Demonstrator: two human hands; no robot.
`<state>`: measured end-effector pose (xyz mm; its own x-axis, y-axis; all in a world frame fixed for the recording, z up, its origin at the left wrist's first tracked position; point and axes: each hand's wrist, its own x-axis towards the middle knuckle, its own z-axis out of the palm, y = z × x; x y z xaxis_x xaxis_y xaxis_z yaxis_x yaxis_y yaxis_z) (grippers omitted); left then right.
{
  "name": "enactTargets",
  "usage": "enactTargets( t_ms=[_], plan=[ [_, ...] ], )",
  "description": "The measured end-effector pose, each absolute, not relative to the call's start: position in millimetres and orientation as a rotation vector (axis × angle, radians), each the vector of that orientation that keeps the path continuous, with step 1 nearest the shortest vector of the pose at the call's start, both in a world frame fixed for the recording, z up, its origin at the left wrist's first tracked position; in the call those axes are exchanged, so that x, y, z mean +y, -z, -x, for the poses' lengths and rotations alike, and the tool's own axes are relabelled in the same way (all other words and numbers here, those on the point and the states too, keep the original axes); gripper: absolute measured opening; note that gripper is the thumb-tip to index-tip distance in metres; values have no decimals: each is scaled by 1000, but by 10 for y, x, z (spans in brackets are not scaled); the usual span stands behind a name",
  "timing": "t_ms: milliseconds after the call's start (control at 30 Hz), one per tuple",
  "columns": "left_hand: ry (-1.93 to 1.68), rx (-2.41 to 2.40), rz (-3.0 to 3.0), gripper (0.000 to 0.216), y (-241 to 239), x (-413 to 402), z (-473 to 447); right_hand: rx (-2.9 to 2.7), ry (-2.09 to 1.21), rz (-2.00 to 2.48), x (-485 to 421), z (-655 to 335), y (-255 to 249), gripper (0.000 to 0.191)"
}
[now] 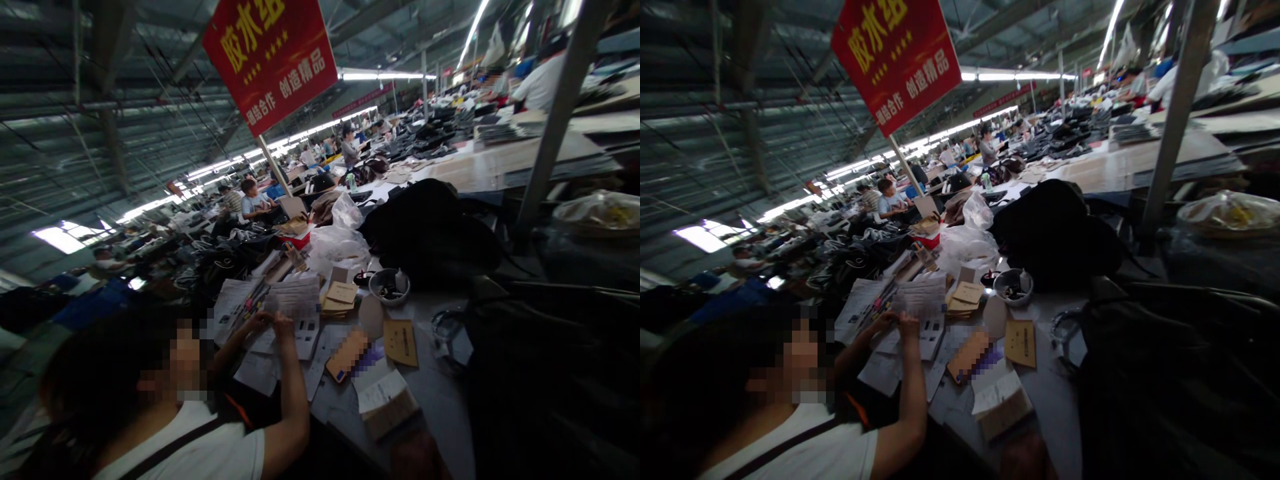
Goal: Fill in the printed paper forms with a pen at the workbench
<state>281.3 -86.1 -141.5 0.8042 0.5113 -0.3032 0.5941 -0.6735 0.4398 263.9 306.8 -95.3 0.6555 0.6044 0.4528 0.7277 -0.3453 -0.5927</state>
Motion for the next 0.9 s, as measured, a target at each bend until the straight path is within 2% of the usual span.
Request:
enactTargets(
  t_ms=[267, 533, 767, 900],
  plan=[
    [129, 899, -2478, 40, 1440, -902, -2765, -1287, 119, 1932, 3483, -2483, 1335, 48],
    [123, 856, -2482, 37, 1441, -867, -2767, -1295, 155, 1962, 3510, -2488, 1436, 43],
    [68, 957, -2513, 37, 1207, -851, -2789, -1259, 218, 1984, 3645, -2452, 1573, 44],
    [-9, 1112, -2524, 36, 971, -375, -2592, -1245, 278, 1970, 3725, -2428, 1688, 44]
  ],
)
